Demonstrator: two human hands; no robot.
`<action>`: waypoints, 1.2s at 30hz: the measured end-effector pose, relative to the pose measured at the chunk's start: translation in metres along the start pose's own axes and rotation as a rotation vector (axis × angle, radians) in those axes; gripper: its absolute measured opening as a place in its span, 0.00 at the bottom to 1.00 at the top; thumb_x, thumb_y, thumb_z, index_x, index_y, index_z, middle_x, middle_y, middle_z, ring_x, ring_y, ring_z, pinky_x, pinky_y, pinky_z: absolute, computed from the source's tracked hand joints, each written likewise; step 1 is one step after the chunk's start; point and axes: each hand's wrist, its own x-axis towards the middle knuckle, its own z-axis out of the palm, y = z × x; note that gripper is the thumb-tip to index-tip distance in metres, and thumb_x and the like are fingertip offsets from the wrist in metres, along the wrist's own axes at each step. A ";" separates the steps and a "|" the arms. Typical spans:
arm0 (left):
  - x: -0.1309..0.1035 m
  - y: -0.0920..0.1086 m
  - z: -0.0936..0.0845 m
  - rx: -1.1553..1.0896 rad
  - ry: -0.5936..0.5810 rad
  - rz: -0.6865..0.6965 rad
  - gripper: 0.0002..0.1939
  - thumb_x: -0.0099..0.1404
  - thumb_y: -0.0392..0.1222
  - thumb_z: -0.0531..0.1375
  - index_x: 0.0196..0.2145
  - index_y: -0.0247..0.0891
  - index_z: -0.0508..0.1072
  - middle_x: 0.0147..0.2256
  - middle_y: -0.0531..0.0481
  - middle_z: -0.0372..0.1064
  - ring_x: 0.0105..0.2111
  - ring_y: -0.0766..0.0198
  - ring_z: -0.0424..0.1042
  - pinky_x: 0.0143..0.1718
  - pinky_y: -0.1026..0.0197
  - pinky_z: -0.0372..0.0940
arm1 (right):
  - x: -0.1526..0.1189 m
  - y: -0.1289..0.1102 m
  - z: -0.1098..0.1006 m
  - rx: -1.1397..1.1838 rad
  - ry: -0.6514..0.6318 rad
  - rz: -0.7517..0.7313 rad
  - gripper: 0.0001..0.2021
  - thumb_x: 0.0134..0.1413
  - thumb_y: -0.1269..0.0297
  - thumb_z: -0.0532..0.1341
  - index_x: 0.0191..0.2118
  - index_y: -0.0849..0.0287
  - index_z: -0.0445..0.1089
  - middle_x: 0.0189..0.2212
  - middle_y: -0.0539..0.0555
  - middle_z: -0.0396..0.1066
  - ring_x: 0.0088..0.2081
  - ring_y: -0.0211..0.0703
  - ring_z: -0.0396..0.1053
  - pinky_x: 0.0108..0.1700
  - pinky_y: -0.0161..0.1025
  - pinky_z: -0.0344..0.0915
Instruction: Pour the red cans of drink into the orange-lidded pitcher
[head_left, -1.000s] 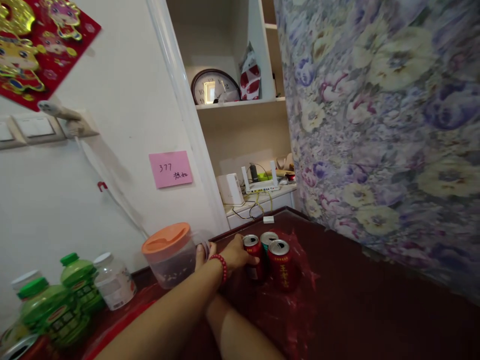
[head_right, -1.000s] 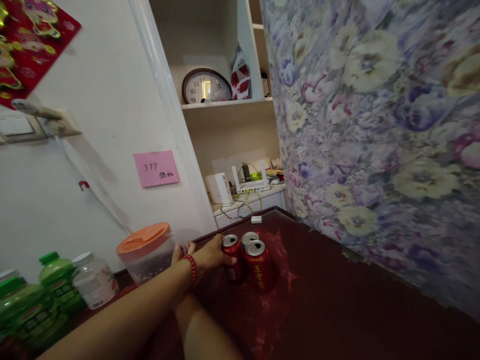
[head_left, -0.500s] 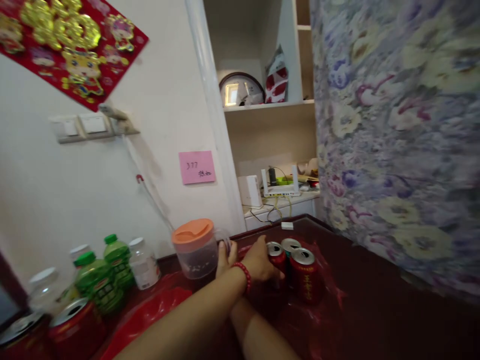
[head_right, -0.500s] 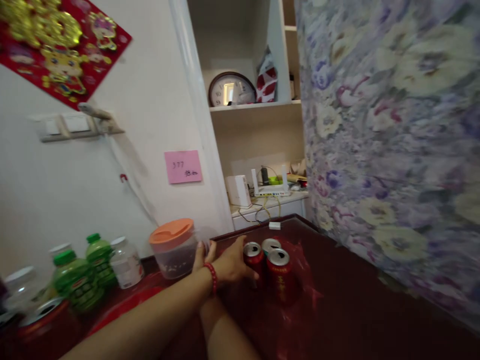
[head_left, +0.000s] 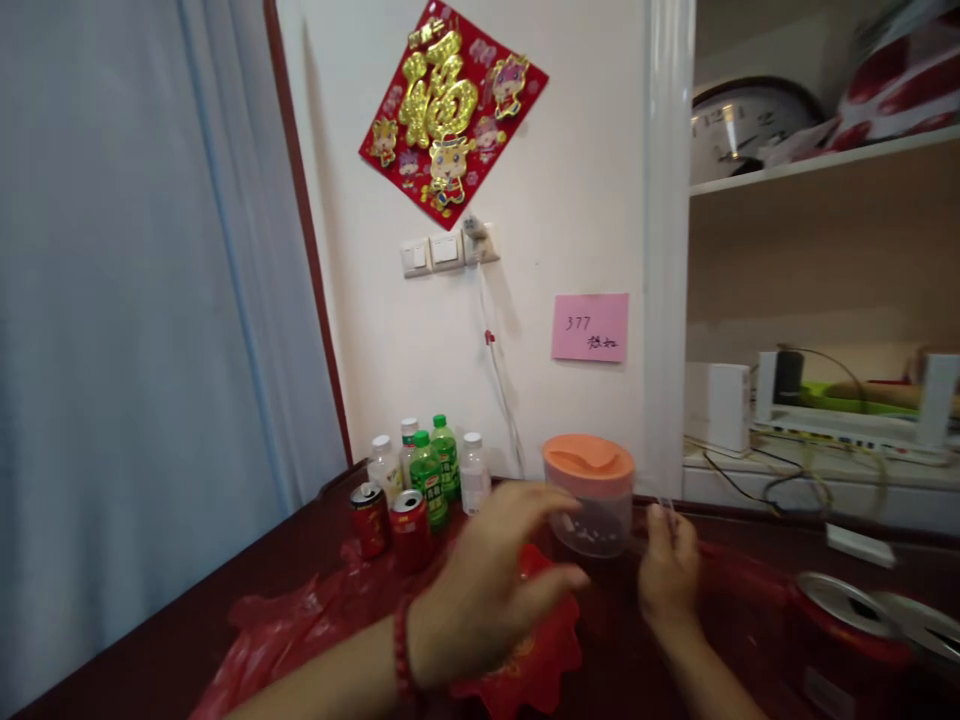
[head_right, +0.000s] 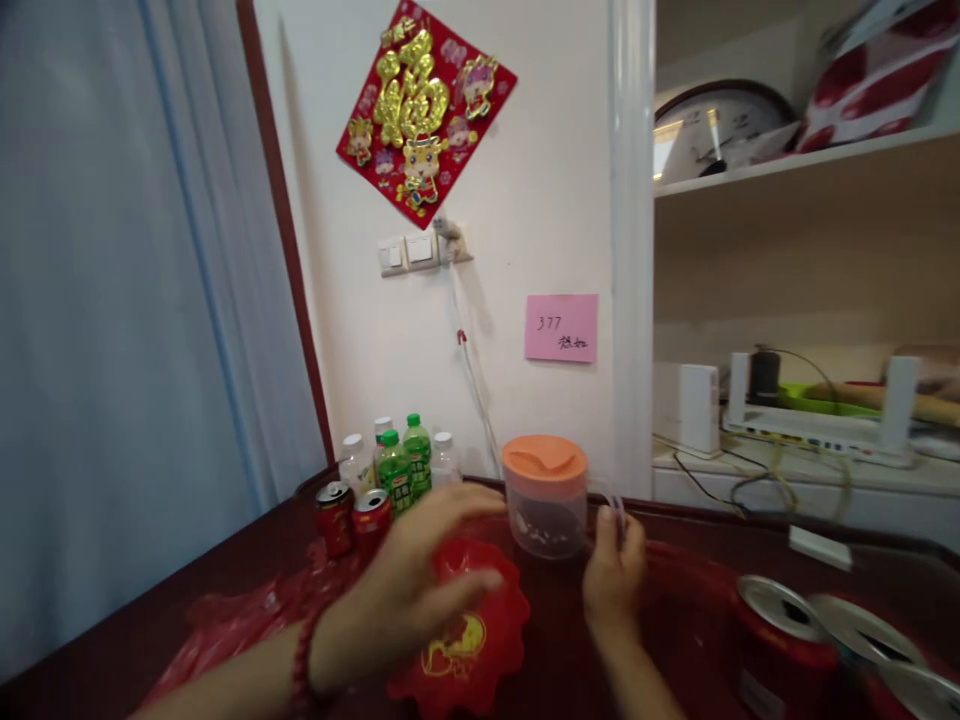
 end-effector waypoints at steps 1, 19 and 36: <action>-0.007 -0.018 -0.020 0.045 0.119 -0.094 0.20 0.62 0.43 0.67 0.52 0.42 0.73 0.53 0.43 0.72 0.56 0.51 0.69 0.61 0.47 0.61 | 0.000 0.002 0.001 -0.025 0.010 0.004 0.18 0.66 0.47 0.59 0.41 0.60 0.69 0.35 0.50 0.68 0.34 0.40 0.67 0.40 0.42 0.67; -0.096 -0.214 -0.051 -0.269 0.566 -0.848 0.38 0.40 0.43 0.74 0.50 0.33 0.67 0.49 0.37 0.75 0.51 0.43 0.74 0.58 0.43 0.64 | 0.004 0.008 -0.006 -0.032 0.015 0.043 0.29 0.56 0.33 0.56 0.36 0.59 0.71 0.28 0.52 0.71 0.32 0.48 0.67 0.37 0.43 0.63; -0.001 -0.093 0.005 -0.677 0.463 -0.577 0.39 0.48 0.44 0.72 0.55 0.35 0.63 0.51 0.36 0.73 0.49 0.47 0.75 0.54 0.44 0.67 | -0.002 -0.009 0.001 0.195 0.055 0.188 0.23 0.55 0.40 0.65 0.35 0.59 0.71 0.25 0.47 0.69 0.27 0.38 0.65 0.33 0.37 0.62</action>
